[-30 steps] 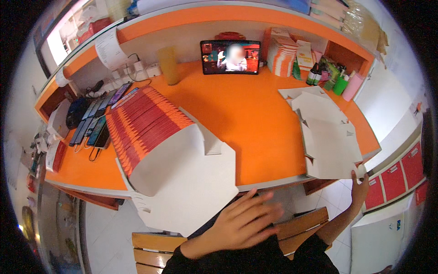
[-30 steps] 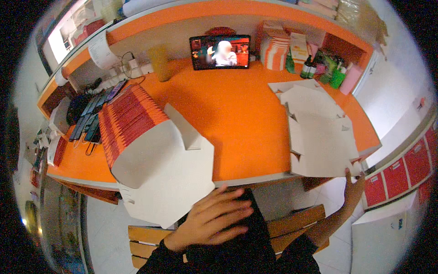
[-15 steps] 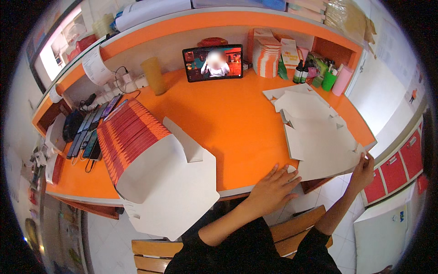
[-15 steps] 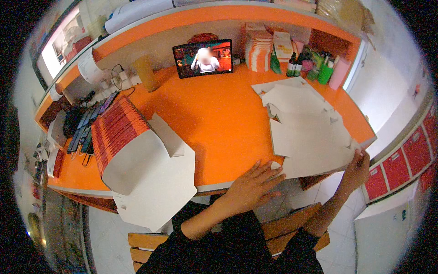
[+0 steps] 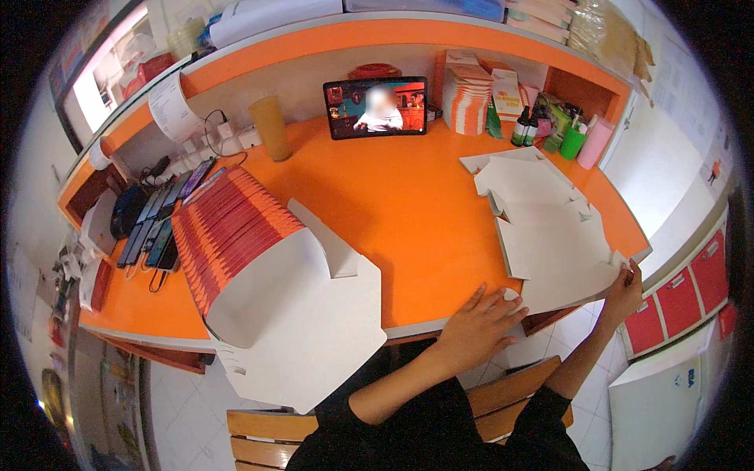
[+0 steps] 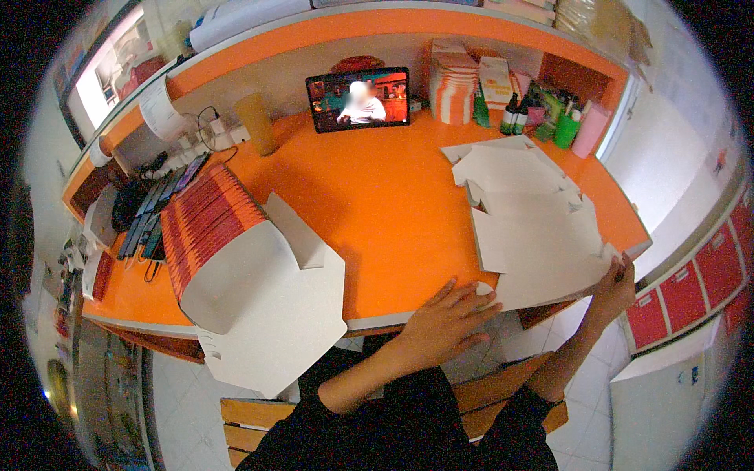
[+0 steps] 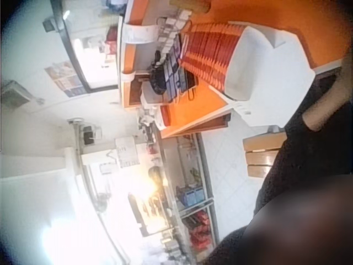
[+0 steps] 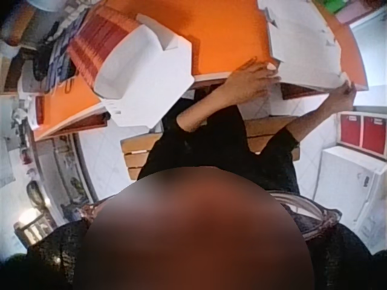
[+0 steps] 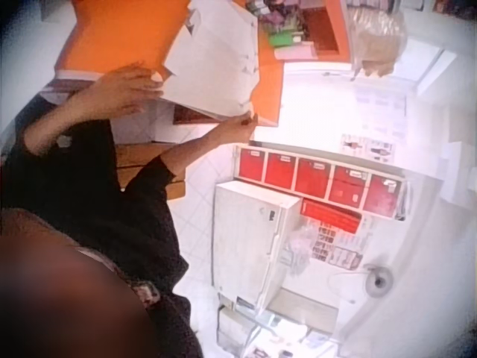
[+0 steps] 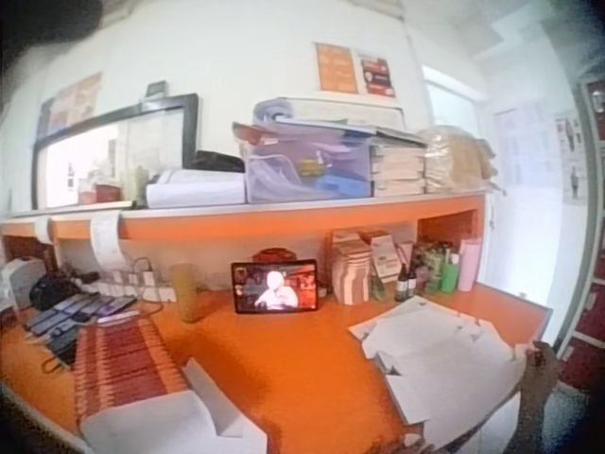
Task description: The person repeatedly folds flat white cardboard sheets into small rectangular boxes. They pick up a sheet, fold the sides to form the box shape, and place the finished box into a stack of similar red and white boxes on the left side of the counter. The task is performed continuously throughout the clip.
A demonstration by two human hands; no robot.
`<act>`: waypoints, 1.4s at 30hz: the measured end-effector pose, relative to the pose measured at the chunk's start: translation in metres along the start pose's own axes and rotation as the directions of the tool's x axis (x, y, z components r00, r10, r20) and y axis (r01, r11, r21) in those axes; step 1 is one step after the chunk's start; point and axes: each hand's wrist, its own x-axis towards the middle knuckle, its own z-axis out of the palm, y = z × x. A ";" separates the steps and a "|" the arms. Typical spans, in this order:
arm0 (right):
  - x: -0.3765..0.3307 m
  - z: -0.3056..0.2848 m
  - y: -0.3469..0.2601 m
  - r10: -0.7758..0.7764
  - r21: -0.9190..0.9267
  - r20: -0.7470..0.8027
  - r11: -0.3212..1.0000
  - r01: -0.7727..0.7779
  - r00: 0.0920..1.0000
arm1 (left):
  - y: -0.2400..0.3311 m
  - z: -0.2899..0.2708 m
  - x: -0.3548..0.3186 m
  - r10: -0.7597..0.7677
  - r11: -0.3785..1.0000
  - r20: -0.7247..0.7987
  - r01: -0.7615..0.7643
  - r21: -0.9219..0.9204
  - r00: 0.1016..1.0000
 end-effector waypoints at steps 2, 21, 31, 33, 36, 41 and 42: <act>-0.003 -0.001 -0.003 0.026 0.003 0.013 1.000 -0.026 1.000 | 0.000 0.001 0.000 0.003 1.000 -0.011 -0.003 -0.003 1.000; -0.013 -0.020 -0.083 0.063 0.692 0.407 0.629 -0.353 0.911 | 0.000 -0.020 0.010 -0.018 0.997 0.071 0.023 -0.073 0.997; -0.052 -0.065 -0.167 -0.815 0.794 0.177 0.449 0.410 0.552 | -0.004 -0.066 0.078 -0.534 -0.268 0.117 -0.036 -0.963 0.837; -0.054 -0.068 -0.174 -0.772 0.704 0.238 0.555 0.443 0.589 | 0.001 -0.071 0.074 -0.451 -0.453 0.079 -0.152 -0.878 0.889; -0.054 -0.073 -0.184 -0.731 0.628 0.252 0.622 0.468 0.634 | 0.010 -0.077 0.066 -0.381 -0.433 0.042 -0.138 -0.891 0.924; -0.058 -0.077 -0.203 -0.715 0.533 0.131 0.635 0.560 0.686 | 0.026 -0.093 0.060 -0.448 -0.082 -0.013 -0.055 -0.995 0.894; -0.059 -0.078 -0.206 -0.715 0.531 0.108 0.628 0.568 0.690 | 0.030 -0.096 0.059 -0.436 0.060 -0.084 -0.065 -0.996 0.896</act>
